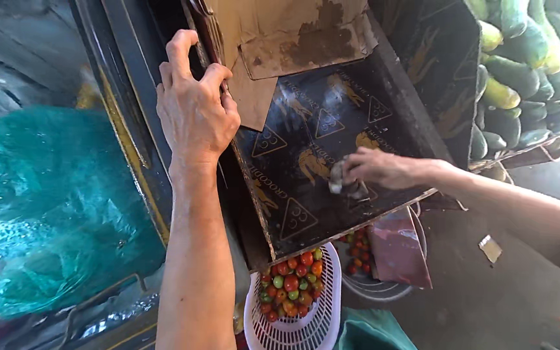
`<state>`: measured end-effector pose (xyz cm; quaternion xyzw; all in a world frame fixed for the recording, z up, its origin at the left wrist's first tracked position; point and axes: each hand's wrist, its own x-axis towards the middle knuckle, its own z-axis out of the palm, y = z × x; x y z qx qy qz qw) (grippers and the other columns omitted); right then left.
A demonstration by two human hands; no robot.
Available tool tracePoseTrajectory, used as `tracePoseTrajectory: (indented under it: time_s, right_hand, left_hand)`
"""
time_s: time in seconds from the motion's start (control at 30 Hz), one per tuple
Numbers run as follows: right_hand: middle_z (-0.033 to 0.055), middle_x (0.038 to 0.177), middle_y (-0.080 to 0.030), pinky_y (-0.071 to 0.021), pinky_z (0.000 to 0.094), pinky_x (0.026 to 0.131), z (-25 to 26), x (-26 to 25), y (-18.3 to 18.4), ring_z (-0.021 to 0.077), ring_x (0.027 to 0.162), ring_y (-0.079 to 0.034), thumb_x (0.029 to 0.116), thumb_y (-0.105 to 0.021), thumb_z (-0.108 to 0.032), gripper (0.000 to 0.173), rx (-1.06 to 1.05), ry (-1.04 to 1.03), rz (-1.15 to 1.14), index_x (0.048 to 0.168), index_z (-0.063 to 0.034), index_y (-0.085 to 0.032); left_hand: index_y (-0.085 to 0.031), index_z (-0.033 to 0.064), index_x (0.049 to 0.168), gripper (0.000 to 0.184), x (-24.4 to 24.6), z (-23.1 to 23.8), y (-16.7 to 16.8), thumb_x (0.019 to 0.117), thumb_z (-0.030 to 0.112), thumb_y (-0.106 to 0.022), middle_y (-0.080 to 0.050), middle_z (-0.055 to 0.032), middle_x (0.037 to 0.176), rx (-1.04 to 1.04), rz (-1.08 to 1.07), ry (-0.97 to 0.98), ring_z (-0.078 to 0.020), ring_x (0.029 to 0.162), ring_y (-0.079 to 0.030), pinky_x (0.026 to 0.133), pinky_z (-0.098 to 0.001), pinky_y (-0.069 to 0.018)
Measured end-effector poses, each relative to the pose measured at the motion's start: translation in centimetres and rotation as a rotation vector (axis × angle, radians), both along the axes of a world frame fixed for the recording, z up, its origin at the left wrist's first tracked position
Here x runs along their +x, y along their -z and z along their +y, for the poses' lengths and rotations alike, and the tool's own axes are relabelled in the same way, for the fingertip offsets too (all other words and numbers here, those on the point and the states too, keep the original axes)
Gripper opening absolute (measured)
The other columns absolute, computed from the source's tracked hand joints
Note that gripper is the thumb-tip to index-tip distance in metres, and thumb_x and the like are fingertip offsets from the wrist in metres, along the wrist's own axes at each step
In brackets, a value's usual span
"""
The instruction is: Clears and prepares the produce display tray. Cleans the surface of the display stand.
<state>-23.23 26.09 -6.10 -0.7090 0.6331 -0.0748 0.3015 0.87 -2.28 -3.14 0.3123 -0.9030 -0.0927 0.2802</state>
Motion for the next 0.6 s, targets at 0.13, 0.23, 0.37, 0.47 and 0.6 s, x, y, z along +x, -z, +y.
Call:
tracePoseTrajectory:
  time_s: [0.13, 0.23, 0.37, 0.47, 0.6]
  right_hand:
    - [0.0137, 0.139, -0.063, -0.0405, 0.0545, 0.109, -2.4, -1.5, 1.9, 0.0341, 0.127, -0.057, 0.0985, -0.05, 0.003, 0.036, -0.162, 0.205, -0.055, 0.123, -0.0077, -0.074]
    - [0.0077, 0.149, -0.057, -0.039, 0.0715, 0.102, -1.8, 1.5, 4.9, 0.0432, 0.14, -0.045, 0.0988, -0.054, 0.0, 0.041, -0.124, 0.222, 0.13, 0.128, -0.0215, -0.073]
    - [0.0004, 0.152, -0.055, -0.0431, 0.0629, 0.104, 1.6, 3.9, 3.4, 0.0367, 0.145, -0.041, 0.1029, -0.049, -0.007, 0.037, 0.085, 0.067, 0.176, 0.125, -0.0236, -0.073]
    - [0.0093, 0.159, -0.044, -0.0413, 0.0585, 0.108, 3.5, 4.0, 0.7, 0.0392, 0.147, -0.036, 0.1069, -0.043, -0.017, 0.037, 0.346, 0.082, 0.101, 0.131, -0.0163, -0.071]
    - [0.0154, 0.153, -0.05, -0.033, 0.0582, 0.114, 4.1, 4.5, -0.6, 0.0376, 0.145, -0.04, 0.1072, -0.044, -0.046, 0.053, 0.399, 0.325, -0.063, 0.114, -0.0039, -0.076]
  left_hand:
    - [-0.072, 0.012, 0.121, 0.032, 0.0, 0.0, 0.1, 0.0937, 0.014, -0.055, -0.034, -0.0192, 0.163, -0.002, 0.011, 0.031, -0.0486, 0.132, -0.049, 0.094, -0.065, -0.0458]
    - [-0.071, 0.0097, 0.12, 0.031, 0.1, 0.1, 0.1, 0.0932, 0.012, -0.055, -0.035, -0.0215, 0.162, -0.007, 0.023, 0.037, -0.0507, 0.131, -0.049, 0.094, -0.0669, -0.0453]
    - [-0.071, 0.0115, 0.123, 0.033, 0.2, 0.1, 0.0, 0.0952, 0.015, -0.054, -0.034, -0.0211, 0.162, 0.013, -0.005, 0.023, -0.0493, 0.132, -0.049, 0.095, -0.0661, -0.0449]
    - [-0.071, 0.0115, 0.122, 0.032, 0.1, 0.1, -0.1, 0.0955, 0.016, -0.054, -0.034, -0.0216, 0.162, 0.01, -0.003, 0.026, -0.0498, 0.131, -0.05, 0.095, -0.0664, -0.0454]
    - [-0.071, 0.0108, 0.122, 0.031, 0.2, 0.2, -0.1, 0.0956, 0.015, -0.054, -0.033, -0.0206, 0.163, 0.019, 0.001, 0.022, -0.0501, 0.13, -0.05, 0.093, -0.0669, -0.0456]
